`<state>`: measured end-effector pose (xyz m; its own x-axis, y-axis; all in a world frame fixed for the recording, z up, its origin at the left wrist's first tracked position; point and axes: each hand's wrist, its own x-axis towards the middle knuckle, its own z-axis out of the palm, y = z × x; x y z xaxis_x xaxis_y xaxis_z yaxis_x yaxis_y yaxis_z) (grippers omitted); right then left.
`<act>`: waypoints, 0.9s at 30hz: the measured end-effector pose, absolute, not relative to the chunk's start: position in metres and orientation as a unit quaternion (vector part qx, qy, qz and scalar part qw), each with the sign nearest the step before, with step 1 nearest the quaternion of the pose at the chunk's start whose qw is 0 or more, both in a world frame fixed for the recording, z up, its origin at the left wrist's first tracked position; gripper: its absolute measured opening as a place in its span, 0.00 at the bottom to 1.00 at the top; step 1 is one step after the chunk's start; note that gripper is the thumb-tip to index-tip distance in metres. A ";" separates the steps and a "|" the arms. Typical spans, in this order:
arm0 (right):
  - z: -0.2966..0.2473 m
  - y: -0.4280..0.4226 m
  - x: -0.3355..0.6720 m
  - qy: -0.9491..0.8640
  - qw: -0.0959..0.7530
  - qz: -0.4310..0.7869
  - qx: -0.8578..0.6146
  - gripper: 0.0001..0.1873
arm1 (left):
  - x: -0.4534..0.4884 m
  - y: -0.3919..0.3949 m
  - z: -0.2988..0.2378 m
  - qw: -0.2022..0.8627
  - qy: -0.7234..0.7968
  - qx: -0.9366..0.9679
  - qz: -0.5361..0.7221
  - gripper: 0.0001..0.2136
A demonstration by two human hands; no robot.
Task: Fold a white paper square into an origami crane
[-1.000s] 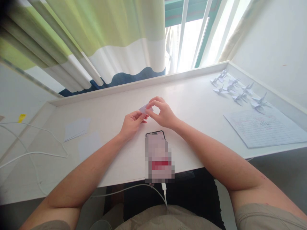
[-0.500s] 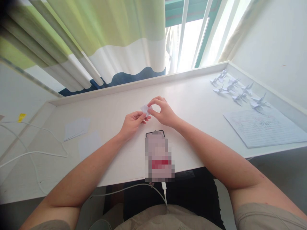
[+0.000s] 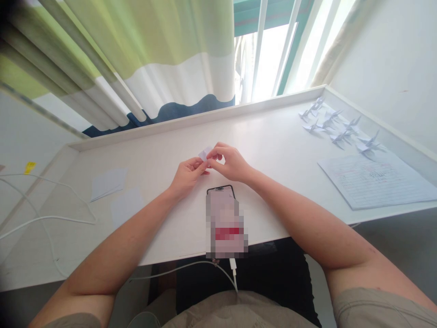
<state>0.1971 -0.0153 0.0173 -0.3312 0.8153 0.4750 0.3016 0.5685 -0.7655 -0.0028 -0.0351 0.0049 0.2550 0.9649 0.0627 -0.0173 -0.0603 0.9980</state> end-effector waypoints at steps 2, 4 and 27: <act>0.020 -0.017 0.196 -0.754 0.441 0.310 -0.375 0.07 | -0.003 -0.036 0.005 0.556 0.406 0.569 0.449 0.23; 0.021 -0.017 0.195 -0.740 0.438 0.322 -0.396 0.10 | -0.003 -0.036 0.005 0.575 0.396 0.564 0.441 0.24; 0.019 -0.020 0.186 -0.693 0.434 0.381 -0.431 0.10 | -0.005 -0.035 0.010 0.588 0.420 0.546 0.424 0.25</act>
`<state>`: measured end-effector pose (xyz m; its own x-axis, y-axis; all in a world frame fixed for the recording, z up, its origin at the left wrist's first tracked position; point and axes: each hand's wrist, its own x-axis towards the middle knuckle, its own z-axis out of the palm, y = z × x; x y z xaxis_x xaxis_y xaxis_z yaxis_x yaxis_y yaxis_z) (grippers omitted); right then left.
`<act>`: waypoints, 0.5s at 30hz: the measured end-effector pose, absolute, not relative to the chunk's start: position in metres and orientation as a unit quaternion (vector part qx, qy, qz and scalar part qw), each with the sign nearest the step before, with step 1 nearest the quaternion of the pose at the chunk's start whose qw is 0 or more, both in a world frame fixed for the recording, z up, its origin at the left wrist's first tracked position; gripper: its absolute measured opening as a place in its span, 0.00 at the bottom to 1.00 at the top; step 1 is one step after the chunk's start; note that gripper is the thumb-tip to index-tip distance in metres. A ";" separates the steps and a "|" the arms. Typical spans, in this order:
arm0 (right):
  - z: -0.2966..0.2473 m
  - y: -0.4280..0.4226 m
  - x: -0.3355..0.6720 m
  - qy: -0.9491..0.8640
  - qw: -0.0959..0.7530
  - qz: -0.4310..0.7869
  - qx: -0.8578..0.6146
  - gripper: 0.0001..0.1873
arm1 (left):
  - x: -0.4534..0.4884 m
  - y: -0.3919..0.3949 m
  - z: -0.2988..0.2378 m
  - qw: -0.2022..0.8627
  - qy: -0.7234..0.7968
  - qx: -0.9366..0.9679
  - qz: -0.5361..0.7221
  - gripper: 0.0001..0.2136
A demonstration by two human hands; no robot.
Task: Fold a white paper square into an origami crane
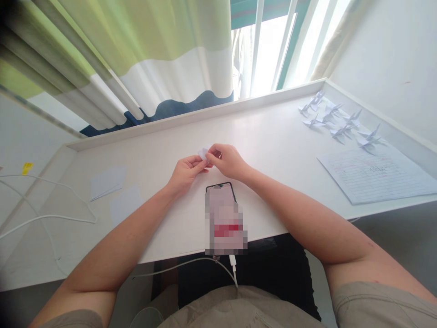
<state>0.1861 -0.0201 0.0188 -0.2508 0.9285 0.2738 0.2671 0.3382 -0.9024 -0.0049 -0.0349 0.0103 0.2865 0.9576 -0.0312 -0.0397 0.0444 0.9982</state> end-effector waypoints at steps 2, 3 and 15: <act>0.018 -0.020 0.186 -0.689 0.439 0.380 -0.433 0.08 | -0.005 -0.035 0.011 0.589 0.420 0.544 0.426 0.25; 0.018 -0.019 0.186 -0.689 0.441 0.378 -0.434 0.08 | -0.005 -0.034 0.011 0.589 0.420 0.543 0.427 0.24; 0.017 -0.017 0.188 -0.685 0.444 0.359 -0.453 0.09 | -0.007 -0.033 0.011 0.587 0.425 0.547 0.419 0.21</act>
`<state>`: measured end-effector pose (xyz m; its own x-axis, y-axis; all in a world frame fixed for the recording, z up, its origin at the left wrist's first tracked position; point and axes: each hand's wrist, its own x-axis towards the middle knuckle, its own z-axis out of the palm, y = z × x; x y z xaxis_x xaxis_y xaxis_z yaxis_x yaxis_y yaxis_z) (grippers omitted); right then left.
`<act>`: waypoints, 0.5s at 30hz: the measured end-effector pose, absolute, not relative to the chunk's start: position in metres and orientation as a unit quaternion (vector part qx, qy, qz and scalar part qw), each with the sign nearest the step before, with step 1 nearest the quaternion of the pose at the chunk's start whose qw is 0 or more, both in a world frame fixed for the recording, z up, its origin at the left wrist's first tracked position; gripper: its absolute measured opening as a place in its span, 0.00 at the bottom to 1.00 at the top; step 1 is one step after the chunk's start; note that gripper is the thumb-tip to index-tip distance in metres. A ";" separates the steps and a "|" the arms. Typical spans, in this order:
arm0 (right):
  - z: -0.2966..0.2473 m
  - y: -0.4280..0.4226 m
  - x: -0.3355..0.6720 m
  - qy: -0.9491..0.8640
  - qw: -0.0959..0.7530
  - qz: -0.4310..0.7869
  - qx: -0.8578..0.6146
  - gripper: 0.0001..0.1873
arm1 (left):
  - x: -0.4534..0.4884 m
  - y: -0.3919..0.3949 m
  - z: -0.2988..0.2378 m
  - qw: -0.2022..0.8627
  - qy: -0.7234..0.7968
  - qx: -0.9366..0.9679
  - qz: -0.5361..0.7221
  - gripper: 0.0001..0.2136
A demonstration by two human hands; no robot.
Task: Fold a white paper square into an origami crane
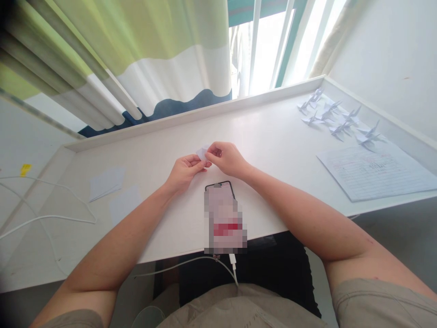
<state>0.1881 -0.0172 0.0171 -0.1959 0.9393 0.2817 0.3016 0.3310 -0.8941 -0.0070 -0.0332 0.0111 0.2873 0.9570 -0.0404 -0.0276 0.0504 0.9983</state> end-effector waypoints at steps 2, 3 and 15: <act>0.018 -0.017 0.189 -0.682 0.447 0.354 -0.458 0.08 | -0.006 -0.034 0.011 0.583 0.425 0.552 0.417 0.19; 0.017 -0.016 0.190 -0.681 0.452 0.347 -0.460 0.08 | -0.006 -0.034 0.011 0.581 0.426 0.554 0.417 0.19; 0.006 -0.009 0.192 -0.647 0.482 0.436 -0.399 0.23 | -0.003 -0.035 0.011 0.559 0.432 0.567 0.423 0.18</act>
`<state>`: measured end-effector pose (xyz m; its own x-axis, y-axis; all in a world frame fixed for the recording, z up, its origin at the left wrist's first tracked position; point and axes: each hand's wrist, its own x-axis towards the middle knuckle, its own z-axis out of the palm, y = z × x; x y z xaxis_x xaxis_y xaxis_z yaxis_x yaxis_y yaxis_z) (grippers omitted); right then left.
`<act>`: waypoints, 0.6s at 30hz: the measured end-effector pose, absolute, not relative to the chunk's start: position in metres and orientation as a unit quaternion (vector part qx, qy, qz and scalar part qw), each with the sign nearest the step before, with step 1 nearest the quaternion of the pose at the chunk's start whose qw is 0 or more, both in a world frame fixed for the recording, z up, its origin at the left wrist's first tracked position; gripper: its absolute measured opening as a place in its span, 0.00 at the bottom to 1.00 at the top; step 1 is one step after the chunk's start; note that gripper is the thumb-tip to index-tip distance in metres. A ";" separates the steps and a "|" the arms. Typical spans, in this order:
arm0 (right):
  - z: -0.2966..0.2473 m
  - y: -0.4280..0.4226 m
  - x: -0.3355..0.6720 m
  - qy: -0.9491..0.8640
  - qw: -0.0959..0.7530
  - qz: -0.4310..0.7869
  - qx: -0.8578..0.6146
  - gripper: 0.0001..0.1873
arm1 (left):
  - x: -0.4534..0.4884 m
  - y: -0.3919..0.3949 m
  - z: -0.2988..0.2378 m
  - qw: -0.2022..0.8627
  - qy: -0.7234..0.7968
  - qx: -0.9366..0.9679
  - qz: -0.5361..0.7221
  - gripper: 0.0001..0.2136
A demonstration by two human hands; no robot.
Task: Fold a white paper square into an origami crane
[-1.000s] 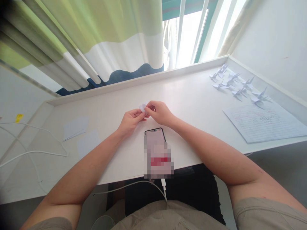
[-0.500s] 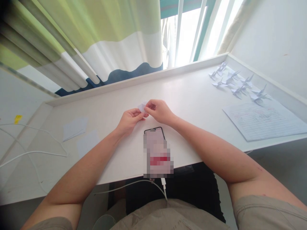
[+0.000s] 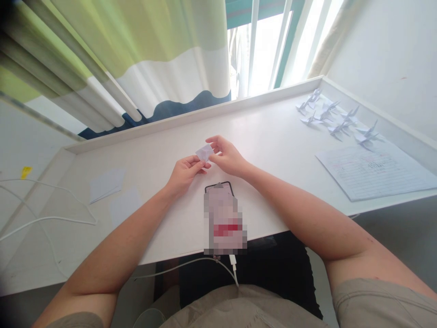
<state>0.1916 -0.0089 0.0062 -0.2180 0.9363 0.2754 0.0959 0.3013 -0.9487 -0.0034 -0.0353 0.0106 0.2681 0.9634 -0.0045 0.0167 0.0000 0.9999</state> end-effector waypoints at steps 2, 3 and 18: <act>0.008 -0.012 0.190 -0.656 0.471 0.443 -0.389 0.26 | -0.003 -0.036 0.011 0.556 0.431 0.573 0.420 0.18; 0.010 -0.013 0.190 -0.661 0.466 0.443 -0.387 0.27 | -0.003 -0.036 0.011 0.553 0.431 0.576 0.420 0.17; 0.014 -0.013 0.189 -0.614 0.502 0.502 -0.345 0.25 | 0.000 -0.042 0.015 0.538 0.444 0.579 0.423 0.15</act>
<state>0.1887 -0.0129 0.0140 -0.2578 0.9277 0.2700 -0.0814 0.2575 -0.9628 0.0002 -0.0417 0.0154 0.2487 0.9685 0.0126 0.0593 -0.0282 0.9978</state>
